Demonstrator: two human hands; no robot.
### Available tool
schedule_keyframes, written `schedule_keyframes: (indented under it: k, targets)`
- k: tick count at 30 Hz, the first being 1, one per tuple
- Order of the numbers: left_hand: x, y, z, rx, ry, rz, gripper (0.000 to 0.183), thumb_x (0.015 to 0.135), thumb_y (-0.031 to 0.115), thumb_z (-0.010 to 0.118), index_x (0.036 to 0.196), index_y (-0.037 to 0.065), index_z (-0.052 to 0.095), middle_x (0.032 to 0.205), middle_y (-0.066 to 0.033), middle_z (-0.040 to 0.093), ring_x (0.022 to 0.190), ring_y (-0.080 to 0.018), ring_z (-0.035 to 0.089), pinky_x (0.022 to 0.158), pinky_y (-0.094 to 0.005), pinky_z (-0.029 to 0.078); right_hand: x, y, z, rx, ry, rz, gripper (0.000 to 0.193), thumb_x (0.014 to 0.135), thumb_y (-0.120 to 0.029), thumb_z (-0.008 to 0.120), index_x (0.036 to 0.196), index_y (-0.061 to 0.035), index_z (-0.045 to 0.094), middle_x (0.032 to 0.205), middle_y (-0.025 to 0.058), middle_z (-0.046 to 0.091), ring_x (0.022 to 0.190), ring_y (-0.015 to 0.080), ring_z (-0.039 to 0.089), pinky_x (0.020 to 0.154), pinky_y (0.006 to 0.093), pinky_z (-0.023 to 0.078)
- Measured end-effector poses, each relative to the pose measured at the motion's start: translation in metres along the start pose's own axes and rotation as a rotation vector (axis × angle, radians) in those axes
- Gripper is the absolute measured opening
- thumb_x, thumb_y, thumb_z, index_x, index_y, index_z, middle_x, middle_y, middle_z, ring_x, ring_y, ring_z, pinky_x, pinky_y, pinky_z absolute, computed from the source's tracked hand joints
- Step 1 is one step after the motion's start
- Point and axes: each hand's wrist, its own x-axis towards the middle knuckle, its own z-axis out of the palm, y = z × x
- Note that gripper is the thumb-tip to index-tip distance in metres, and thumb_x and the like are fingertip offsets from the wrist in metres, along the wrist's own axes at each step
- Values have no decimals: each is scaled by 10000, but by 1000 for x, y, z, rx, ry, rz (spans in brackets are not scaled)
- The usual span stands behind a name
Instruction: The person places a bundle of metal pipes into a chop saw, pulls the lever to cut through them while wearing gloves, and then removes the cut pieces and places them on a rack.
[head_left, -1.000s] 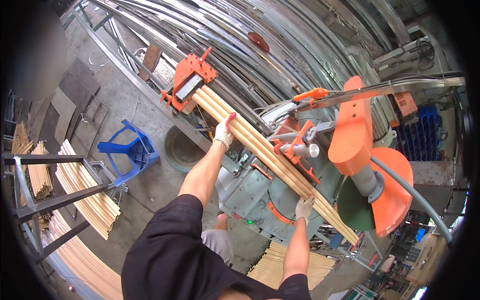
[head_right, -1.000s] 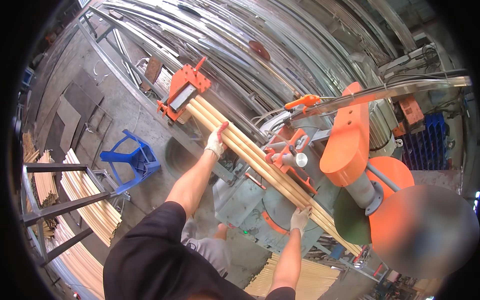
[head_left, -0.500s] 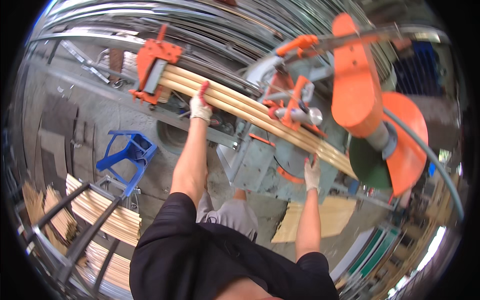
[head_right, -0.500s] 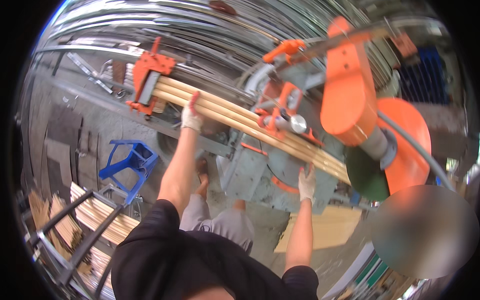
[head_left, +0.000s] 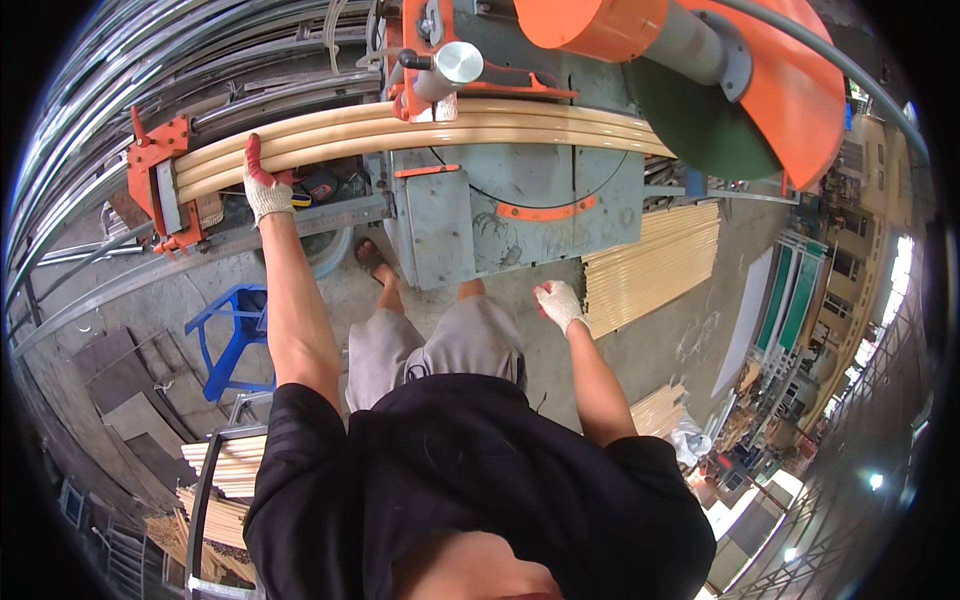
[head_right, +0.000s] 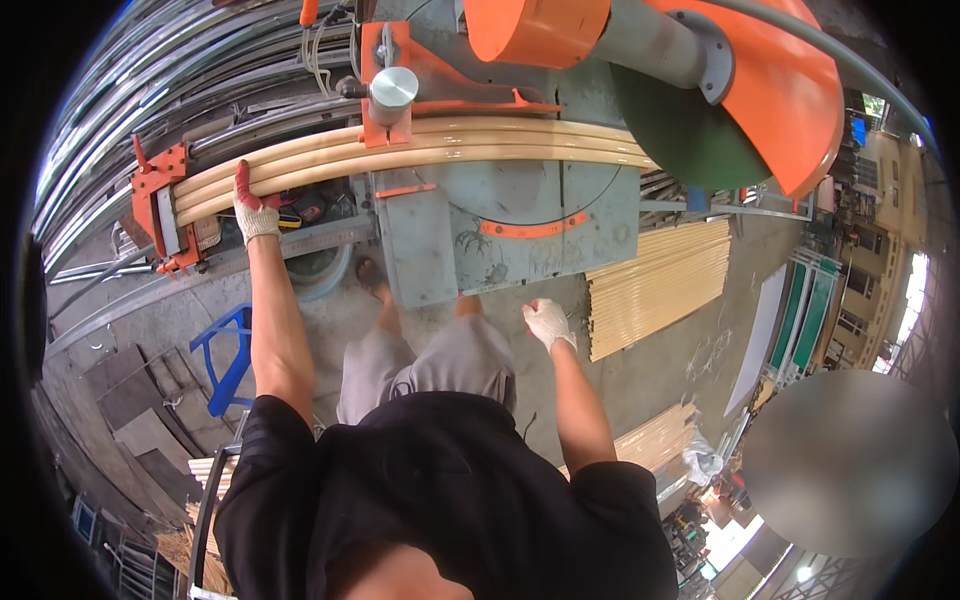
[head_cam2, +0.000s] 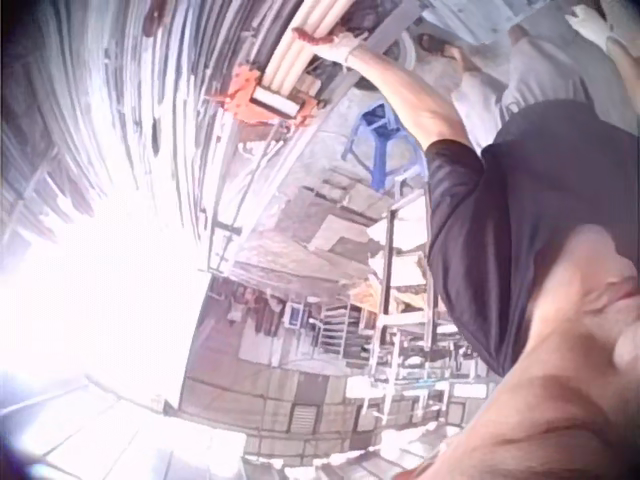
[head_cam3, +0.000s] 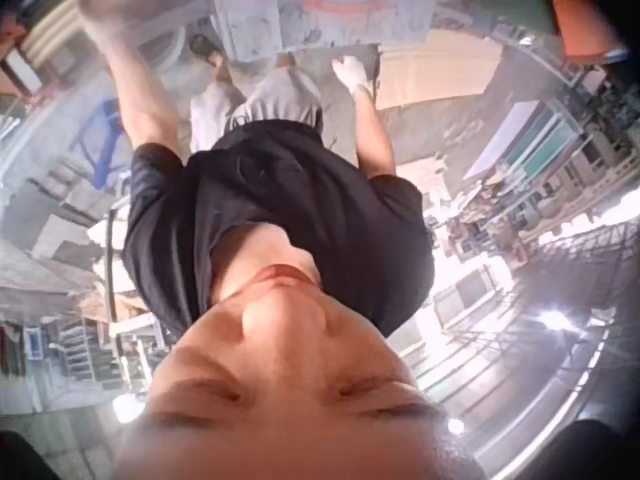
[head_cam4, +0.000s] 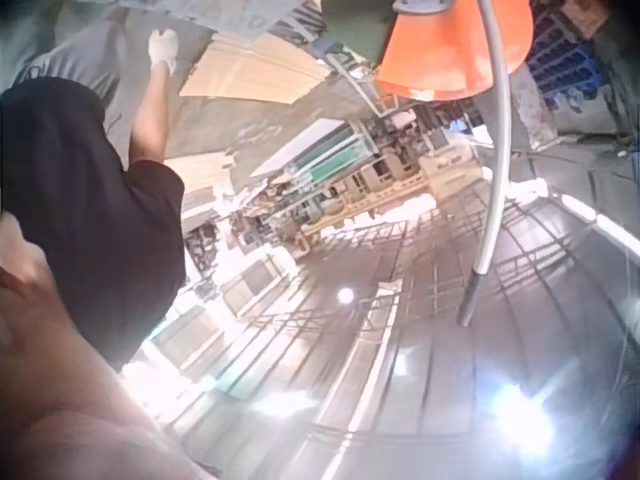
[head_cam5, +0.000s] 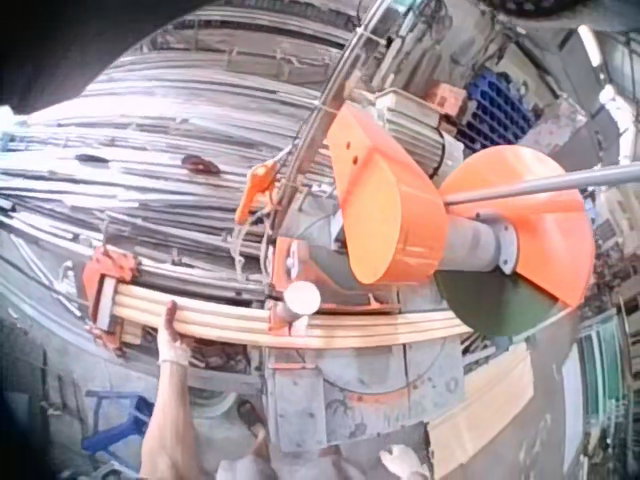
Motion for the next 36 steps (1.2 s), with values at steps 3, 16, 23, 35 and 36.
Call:
schedule_keyframes:
  k: [3,16,23,35,36]
  targets:
    - [-5,4,0,30,11,25,584,809,312,871,1300,98,639,1282,-151,657,1184,-357,637,1017,-591,517,31,6,15,-132,118,-113,366,914,-327,649,993,18,740,903,230,750,858,400,735,791,470,571]
    - [-13,8,-5,-108,9,59,487,845,209,852,1267,74,649,1229,-114,679,1137,-306,661,980,-513,557,127,28,8,-702,151,-695,468,979,-309,560,1371,-58,607,1394,290,572,1285,443,548,1060,506,461]
    - [-11,4,6,-76,-13,25,553,836,209,862,1311,60,621,1251,-129,671,1156,-322,648,996,-525,547,117,33,17,-1071,218,-615,394,983,-282,536,1245,-32,691,1268,228,674,1193,398,642,1034,507,499]
    - [2,29,-30,-107,-271,-277,669,869,433,825,1376,76,574,1378,-123,600,1275,-322,569,1107,-512,464,-285,-175,-372,492,895,-1221,483,1095,-386,473,1373,-9,590,1220,129,680,1110,245,648,1007,401,488]
    - [-5,30,-30,-86,-309,-297,667,881,466,807,1375,81,577,1349,-107,598,1236,-305,579,1075,-487,485,-336,-192,-408,698,944,-1311,630,1097,-504,373,1381,22,571,1314,183,656,1203,284,639,1083,444,459]
